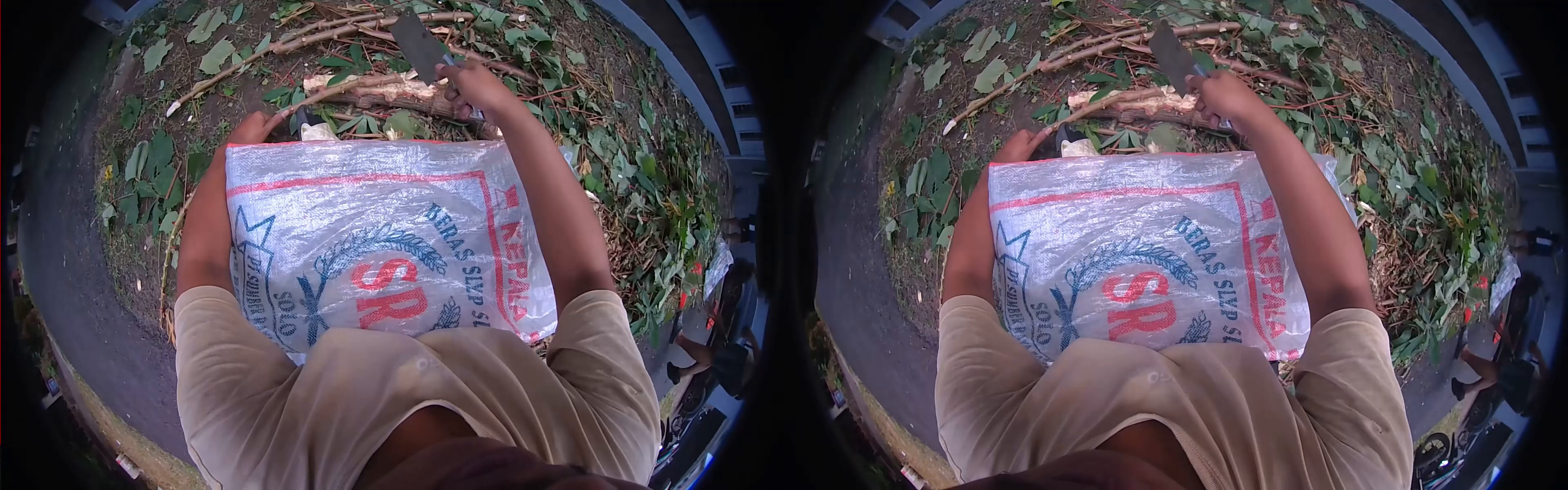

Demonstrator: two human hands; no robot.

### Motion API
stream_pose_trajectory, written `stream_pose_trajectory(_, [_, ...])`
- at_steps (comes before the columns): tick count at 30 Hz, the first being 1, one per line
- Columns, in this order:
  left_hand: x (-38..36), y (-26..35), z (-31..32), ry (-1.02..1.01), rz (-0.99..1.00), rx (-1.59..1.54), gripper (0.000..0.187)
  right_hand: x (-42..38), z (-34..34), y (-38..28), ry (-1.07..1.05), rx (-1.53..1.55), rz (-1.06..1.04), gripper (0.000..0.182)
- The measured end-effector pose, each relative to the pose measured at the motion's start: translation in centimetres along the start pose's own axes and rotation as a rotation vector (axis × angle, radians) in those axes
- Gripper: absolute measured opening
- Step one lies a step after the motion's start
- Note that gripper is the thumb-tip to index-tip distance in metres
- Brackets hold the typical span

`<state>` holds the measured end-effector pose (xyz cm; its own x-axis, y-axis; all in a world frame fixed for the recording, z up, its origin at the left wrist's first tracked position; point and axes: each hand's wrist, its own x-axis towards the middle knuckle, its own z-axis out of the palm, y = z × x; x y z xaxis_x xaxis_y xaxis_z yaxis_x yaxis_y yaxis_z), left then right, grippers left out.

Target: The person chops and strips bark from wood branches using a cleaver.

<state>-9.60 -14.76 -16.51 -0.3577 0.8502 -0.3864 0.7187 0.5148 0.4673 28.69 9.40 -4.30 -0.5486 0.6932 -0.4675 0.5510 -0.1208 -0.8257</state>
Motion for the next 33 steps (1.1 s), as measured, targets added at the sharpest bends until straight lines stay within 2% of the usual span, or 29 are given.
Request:
stream_pose_trajectory(3, [1.5,-0.5,-1.2,-0.012,-0.012,-0.035,0.076,-3.1,-2.3,-7.0,0.135,0.138,-0.345,0.033])
stream_pose_trajectory(4, [2.1,-0.7,-1.4,0.014,0.019,-0.046,0.076,-4.3,-2.9,-9.1,0.139,0.137,-0.34,0.033])
stream_pose_trajectory(5, [2.5,-0.9,-1.2,0.04,0.046,-0.06,0.076,-5.3,-3.3,-11.2,0.219,0.191,-0.476,0.028])
stream_pose_trajectory(6, [1.9,0.7,-1.9,0.077,0.09,-0.054,0.077,-6.1,-3.4,-12.8,0.293,0.246,-0.607,0.024])
stream_pose_trajectory(7, [1.9,1.6,-2.2,0.071,0.081,-0.058,0.077,-6.6,-3.4,-14.0,0.262,0.377,-0.678,0.023])
stream_pose_trajectory(9, [3.2,2.8,-2.6,-0.035,0.088,0.028,0.084,-6.7,-1.6,-13.4,0.401,0.38,-0.941,0.024])
stream_pose_trajectory(10, [4.0,3.1,-2.3,-0.103,0.098,0.091,0.085,-5.9,-0.5,-12.0,0.396,0.381,-0.946,0.024])
stream_pose_trajectory(12, [4.5,3.0,-1.9,-0.082,0.096,0.124,0.085,-2.9,2.3,-6.2,0.393,0.457,-1.013,0.02])
stream_pose_trajectory(13, [4.8,3.1,-1.8,-0.072,0.099,0.157,0.086,-2.2,3.9,-3.3,0.428,0.391,-0.847,0.029])
stream_pose_trajectory(14, [4.9,3.0,-1.8,-0.139,0.089,0.163,0.081,-1.1,5.1,0.5,0.446,0.207,-0.66,0.028])
stream_pose_trajectory(15, [5.0,2.7,-1.3,-0.139,0.09,0.159,0.081,-1.2,6.4,3.1,0.495,-0.018,-0.59,0.032])
stream_pose_trajectory(16, [4.8,2.1,-0.6,-0.084,0.118,0.13,0.08,-1.0,6.9,4.9,0.431,-0.14,-0.413,0.039])
stream_pose_trajectory(18, [5.2,1.2,-0.5,-0.018,0.144,0.092,0.08,0.4,6.6,6.0,0.386,-0.157,-0.372,0.042])
stream_pose_trajectory(19, [5.9,0.7,-0.4,-0.051,0.155,0.131,0.071,0.5,6.5,5.7,0.349,-0.164,-0.312,0.045])
stream_pose_trajectory(20, [6.1,0.1,0.2,-0.096,0.16,0.166,0.067,1.4,5.2,4.6,0.403,-0.151,-0.345,0.047])
stream_pose_trajectory(21, [6.4,-1.0,0.9,-0.12,0.153,0.158,0.067,0.1,3.8,0.7,0.438,-0.084,-0.514,0.046])
stream_pose_trajectory(22, [6.9,-2.5,1.3,-0.107,0.323,0.222,0.061,-0.6,2.3,-2.8,0.424,-0.002,-0.66,0.046])
stream_pose_trajectory(23, [7.2,-3.1,1.4,-0.097,0.408,0.253,0.068,-2.4,1.4,-6.6,0.588,-0.098,-0.845,0.044])
stream_pose_trajectory(24, [7.4,-3.7,1.6,-0.084,0.494,0.284,0.079,-0.8,-0.5,-7.8,0.532,-0.096,-0.998,0.044])
stream_pose_trajectory(25, [7.6,-3.7,1.7,-0.066,0.497,0.344,0.084,-1.4,-0.4,-9.4,0.532,-0.098,-0.998,0.044])
stream_pose_trajectory(27, [7.5,-3.5,1.7,-0.037,0.501,0.401,0.089,-2.5,1.2,-12.5,0.581,0.31,-1.222,0.03])
stream_pose_trajectory(28, [7.2,-2.8,1.5,-0.07,0.47,0.413,0.091,-2.6,2.6,-11.3,0.576,0.305,-1.231,0.03])
stream_pose_trajectory(30, [6.1,-2.6,1.2,-0.091,0.432,0.431,0.093,-0.5,7.0,-1.7,0.634,0.019,-0.704,0.042])
stream_pose_trajectory(31, [5.6,-2.8,1.8,-0.015,0.529,0.471,0.088,5.0,8.0,7.2,0.488,-0.506,-0.537,0.046])
stream_pose_trajectory(32, [6.0,-2.6,1.8,0.065,0.634,0.521,0.083,5.0,8.3,9.2,0.34,-0.444,-0.383,0.046])
stream_pose_trajectory(33, [6.8,-1.3,1.2,-0.001,0.418,0.357,0.069,5.4,7.6,8.1,0.265,-0.415,-0.322,0.045])
